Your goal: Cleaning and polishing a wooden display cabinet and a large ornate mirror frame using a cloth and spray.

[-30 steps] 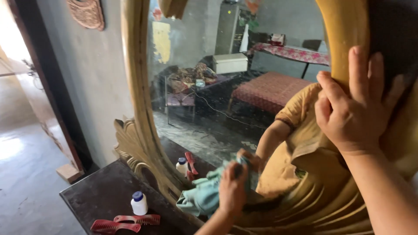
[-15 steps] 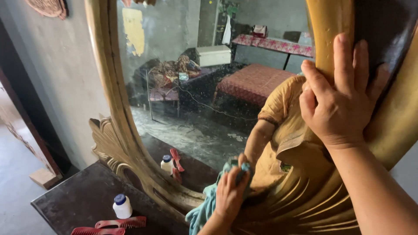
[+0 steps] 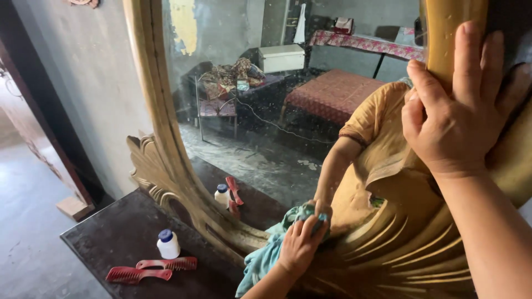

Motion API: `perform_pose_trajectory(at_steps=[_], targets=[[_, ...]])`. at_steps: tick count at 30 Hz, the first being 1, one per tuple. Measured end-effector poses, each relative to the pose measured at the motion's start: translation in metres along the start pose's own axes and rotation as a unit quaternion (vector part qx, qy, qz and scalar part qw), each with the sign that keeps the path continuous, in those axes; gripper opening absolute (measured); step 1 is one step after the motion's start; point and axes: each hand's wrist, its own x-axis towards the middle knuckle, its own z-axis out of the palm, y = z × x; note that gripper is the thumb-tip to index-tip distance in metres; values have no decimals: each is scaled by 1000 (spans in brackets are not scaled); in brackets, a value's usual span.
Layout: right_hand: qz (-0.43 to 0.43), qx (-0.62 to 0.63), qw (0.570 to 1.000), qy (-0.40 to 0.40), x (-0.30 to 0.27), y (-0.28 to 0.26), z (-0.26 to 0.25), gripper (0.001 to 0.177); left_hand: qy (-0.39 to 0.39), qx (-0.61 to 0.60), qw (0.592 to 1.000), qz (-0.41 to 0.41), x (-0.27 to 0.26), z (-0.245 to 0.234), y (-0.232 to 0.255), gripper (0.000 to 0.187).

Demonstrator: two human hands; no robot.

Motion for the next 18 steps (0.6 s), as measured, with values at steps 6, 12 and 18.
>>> perform_pose_trajectory(at_steps=[6, 12, 18], targets=[[-11, -8, 1000, 16, 11, -6, -9, 43, -149, -74, 986, -32, -50, 4, -15, 48], [-1, 30, 999, 14, 18, -13, -20, 35, -23, -204, 974, -95, 22, -21, 7, 35], [0, 50, 998, 24, 19, -14, -21, 37, 73, -287, 947, -122, 102, -29, 56, 33]])
